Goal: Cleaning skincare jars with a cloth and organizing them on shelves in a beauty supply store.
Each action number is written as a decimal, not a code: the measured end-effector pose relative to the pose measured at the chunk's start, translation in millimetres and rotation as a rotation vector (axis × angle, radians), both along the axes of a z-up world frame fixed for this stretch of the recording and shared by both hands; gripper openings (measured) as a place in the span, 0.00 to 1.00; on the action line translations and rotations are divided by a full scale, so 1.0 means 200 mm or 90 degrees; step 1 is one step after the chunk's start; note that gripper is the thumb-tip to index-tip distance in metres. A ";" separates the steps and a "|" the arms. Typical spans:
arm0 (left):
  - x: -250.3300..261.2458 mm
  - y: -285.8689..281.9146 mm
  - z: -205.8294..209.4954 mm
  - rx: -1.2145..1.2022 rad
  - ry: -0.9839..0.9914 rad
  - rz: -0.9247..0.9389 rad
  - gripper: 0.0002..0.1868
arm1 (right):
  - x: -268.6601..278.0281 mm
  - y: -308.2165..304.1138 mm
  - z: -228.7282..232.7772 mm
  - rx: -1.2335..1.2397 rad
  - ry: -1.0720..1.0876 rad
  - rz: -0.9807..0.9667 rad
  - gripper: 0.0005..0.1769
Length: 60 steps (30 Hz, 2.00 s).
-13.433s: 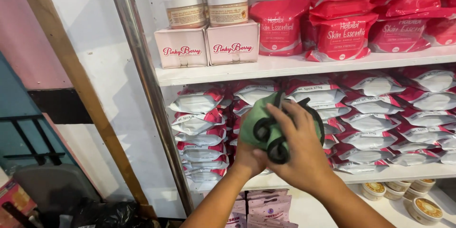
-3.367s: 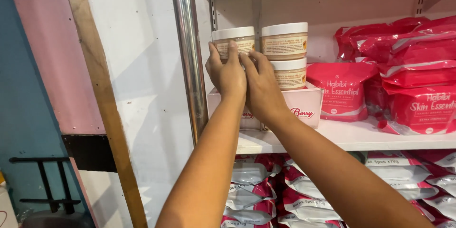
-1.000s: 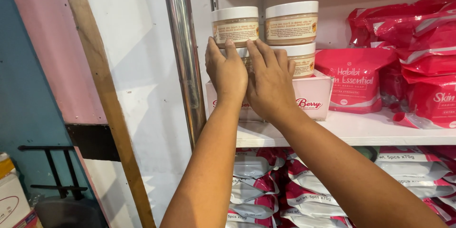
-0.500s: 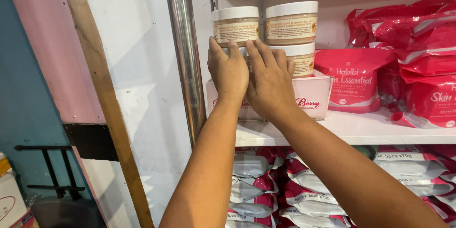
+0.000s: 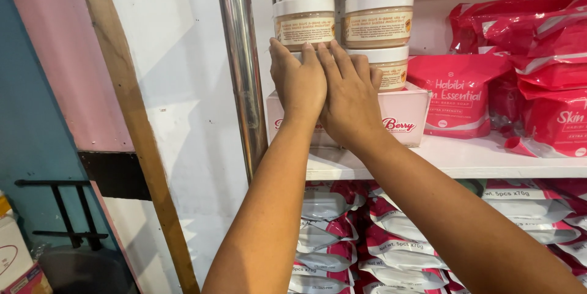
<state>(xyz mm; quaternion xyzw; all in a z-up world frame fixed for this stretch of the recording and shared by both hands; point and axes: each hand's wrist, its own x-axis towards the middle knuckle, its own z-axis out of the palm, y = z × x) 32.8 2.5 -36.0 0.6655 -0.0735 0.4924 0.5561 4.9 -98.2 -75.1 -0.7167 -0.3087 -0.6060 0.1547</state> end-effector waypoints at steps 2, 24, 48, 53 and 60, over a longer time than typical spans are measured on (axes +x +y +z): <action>-0.02 -0.01 0.00 0.009 0.007 -0.003 0.43 | -0.02 0.01 0.00 0.004 -0.006 0.000 0.43; -0.23 -0.16 -0.26 0.434 -0.278 0.264 0.38 | -0.21 -0.38 -0.22 0.089 -0.038 -0.202 0.37; -0.36 -0.36 -0.42 0.544 -0.059 0.166 0.42 | -0.23 -0.53 -0.36 0.038 0.058 -0.293 0.40; -0.39 -0.36 -0.41 0.553 -0.049 0.164 0.42 | -0.24 -0.53 -0.37 0.041 0.073 -0.323 0.39; -0.37 -0.35 -0.43 0.489 -0.144 0.123 0.39 | -0.24 -0.55 -0.44 0.045 0.086 -0.367 0.36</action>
